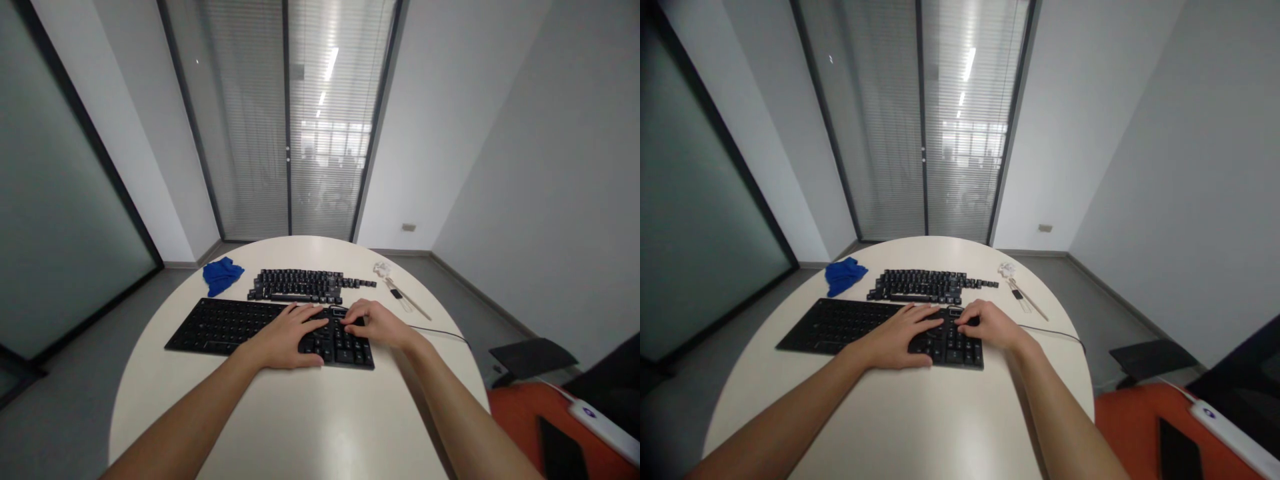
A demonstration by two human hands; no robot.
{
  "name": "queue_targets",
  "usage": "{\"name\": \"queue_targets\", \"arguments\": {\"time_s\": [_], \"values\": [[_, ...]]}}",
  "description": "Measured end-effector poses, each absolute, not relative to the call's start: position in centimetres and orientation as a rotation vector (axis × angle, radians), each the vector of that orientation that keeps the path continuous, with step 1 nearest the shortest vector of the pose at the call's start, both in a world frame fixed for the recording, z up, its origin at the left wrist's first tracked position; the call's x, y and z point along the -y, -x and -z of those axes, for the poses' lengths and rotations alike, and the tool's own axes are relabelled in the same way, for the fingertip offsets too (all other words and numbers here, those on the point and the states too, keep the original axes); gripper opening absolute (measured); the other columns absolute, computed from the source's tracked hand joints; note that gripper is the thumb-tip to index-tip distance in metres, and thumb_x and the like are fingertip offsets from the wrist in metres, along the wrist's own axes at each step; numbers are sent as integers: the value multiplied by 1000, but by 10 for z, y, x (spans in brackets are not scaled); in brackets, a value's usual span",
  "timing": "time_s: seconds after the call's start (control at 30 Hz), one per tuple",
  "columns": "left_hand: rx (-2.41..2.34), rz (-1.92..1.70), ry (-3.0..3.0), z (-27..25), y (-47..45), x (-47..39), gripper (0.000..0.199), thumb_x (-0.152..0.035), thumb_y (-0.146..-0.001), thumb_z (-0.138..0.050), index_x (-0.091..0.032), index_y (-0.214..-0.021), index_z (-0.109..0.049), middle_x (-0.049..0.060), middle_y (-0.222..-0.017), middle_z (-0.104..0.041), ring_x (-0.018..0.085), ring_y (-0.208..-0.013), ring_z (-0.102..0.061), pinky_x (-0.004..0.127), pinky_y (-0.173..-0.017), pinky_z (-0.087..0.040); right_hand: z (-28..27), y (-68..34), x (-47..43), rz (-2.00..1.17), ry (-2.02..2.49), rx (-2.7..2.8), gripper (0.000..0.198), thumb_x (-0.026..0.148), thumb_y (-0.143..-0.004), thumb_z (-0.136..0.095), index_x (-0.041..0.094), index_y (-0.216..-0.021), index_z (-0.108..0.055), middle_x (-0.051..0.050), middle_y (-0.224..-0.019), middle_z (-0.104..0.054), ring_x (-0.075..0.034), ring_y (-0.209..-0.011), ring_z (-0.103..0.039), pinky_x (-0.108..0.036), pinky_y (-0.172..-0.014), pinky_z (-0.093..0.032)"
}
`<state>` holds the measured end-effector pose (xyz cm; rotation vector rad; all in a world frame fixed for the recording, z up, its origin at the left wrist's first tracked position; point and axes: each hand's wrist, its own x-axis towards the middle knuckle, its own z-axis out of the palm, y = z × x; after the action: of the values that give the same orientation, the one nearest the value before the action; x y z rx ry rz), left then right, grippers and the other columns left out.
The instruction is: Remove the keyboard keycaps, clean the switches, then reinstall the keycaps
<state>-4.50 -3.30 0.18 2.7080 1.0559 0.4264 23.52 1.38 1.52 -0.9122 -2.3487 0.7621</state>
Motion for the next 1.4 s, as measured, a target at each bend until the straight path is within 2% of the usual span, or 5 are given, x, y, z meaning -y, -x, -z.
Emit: {"name": "queue_targets", "arguments": {"time_s": [0.33, 0.57, 0.87, 1.1, 1.4], "values": [[-1084, -376, -2710, -2, 44, 33, 81, -65, -82, -65, -31, -150, -39, 7, -162, -27, 35, -148, -26, 57, -121, -17, -19, -237, -11, -803, 990, 2333, 20, 36, -84, -70, 23, -96, -79, -6, -96, -77, -23, -93, -68, -35, -88, -49], [-1090, -361, -2705, -3, 45, 33, 81, -67, -82, -63, -32, -151, -38, 6, -163, -25, 35, -149, -25, 58, -121, -16, -23, -234, -8, -857, 1048, 2309, 13, 32, -81, -70, 20, -78, -75, -4, -89, -77, -21, -88, -70, -32, -86, -50], [-1072, -415, -2690, 0, 45, 33, 81, -67, -81, -65, -32, -151, -39, 6, -162, -27, 35, -148, -25, 57, -121, -16, -48, -216, 15, -369, 1425, 2493, 11, 27, -79, -66, 24, -79, -77, -2, -87, -78, -22, -85, -70, -28, -75, -47], [-1090, -388, -2697, -1, 45, 32, 80, -67, -82, -64, -32, -150, -40, 6, -163, -25, 35, -148, -25, 58, -121, -16, -72, -189, 47, 52, 1668, 2720, 32, 40, -92, -53, 20, -86, -79, -13, -86, -77, -30, -84, -73, -34, -71, -50], [-1089, -386, -2693, -3, 44, 33, 81, -68, -82, -63, -32, -150, -39, 6, -163, -26, 35, -149, -25, 56, -121, -15, -60, -189, 37, 98, 1708, 2606, 40, 43, -96, -50, 18, -79, -76, -16, -84, -75, -28, -80, -72, -33, -68, -49]]}}
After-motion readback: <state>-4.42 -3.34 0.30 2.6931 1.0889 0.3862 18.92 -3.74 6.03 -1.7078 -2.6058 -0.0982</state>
